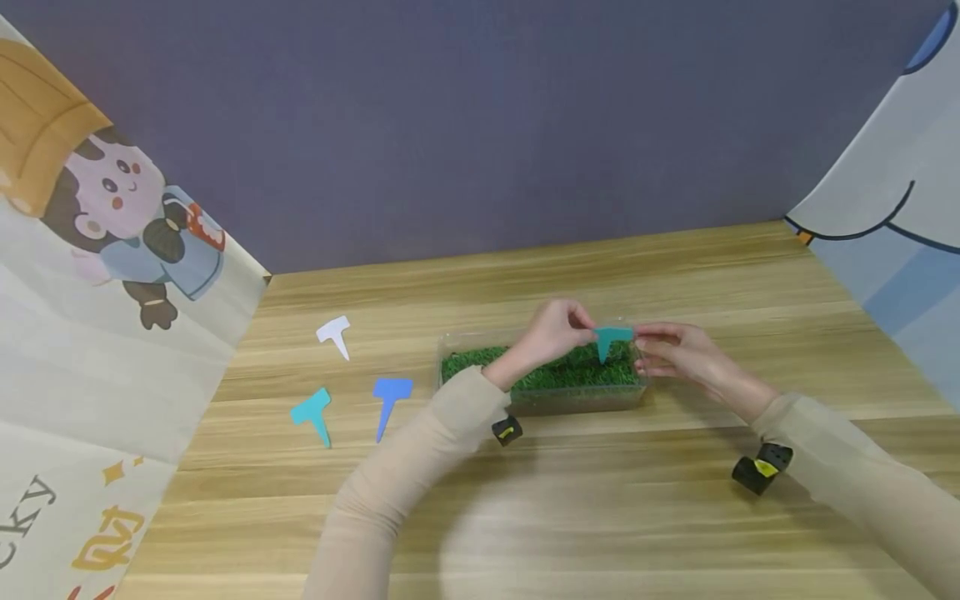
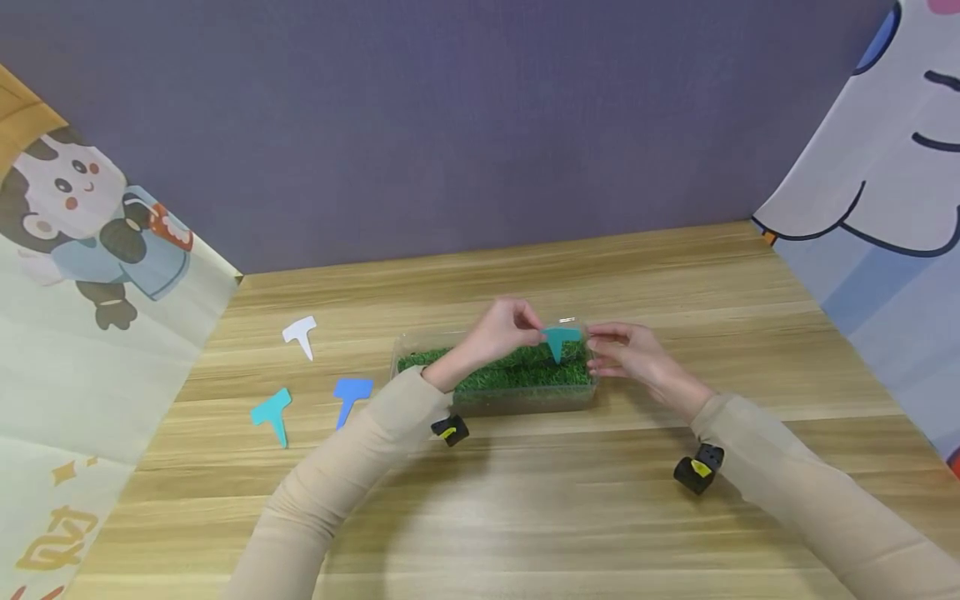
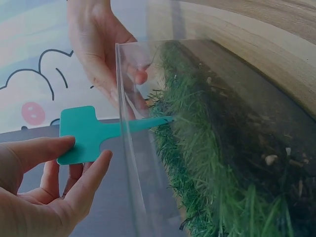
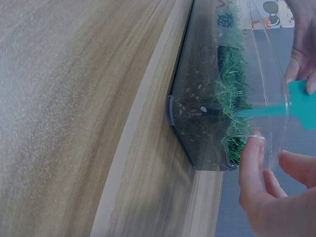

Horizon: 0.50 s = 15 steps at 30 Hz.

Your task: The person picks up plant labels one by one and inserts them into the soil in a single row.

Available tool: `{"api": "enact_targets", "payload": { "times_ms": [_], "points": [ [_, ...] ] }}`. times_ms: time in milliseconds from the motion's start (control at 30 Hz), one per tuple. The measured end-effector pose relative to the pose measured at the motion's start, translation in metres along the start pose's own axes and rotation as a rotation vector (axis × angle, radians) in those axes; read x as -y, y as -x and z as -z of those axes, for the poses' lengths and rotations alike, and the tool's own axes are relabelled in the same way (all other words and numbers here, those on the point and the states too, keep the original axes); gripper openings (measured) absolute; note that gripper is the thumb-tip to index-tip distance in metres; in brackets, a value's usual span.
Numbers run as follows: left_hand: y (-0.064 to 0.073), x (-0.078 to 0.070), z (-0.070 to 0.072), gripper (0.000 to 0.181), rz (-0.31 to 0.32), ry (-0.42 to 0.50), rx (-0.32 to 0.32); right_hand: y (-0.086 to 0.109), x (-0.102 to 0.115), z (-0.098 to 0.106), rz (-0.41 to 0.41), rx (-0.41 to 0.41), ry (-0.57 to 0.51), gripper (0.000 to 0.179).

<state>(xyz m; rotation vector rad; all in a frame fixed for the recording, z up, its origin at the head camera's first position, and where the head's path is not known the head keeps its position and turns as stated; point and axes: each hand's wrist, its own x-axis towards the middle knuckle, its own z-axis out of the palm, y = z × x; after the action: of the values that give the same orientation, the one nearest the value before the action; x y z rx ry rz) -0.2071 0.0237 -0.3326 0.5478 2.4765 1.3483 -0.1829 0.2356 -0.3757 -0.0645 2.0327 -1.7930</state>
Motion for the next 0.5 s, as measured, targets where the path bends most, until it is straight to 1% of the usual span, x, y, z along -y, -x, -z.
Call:
{"api": "enact_targets", "payload": {
  "times_ms": [100,200,500],
  "points": [
    [-0.0001,0.0012,-0.0012,0.005,-0.012,-0.024,0.001,0.0000,-0.0003,0.0003,0.005,0.006,0.004,0.057],
    [0.0004,0.0005,-0.0019,0.006,-0.017,-0.030,0.007,0.0000,-0.0002,0.0002,0.003,0.008,-0.002,0.057],
    [0.0001,0.0011,-0.0041,0.006,0.000,-0.025,0.024,-0.0004,0.0001,-0.0001,-0.002,0.008,-0.022,0.056]
  ]
}}
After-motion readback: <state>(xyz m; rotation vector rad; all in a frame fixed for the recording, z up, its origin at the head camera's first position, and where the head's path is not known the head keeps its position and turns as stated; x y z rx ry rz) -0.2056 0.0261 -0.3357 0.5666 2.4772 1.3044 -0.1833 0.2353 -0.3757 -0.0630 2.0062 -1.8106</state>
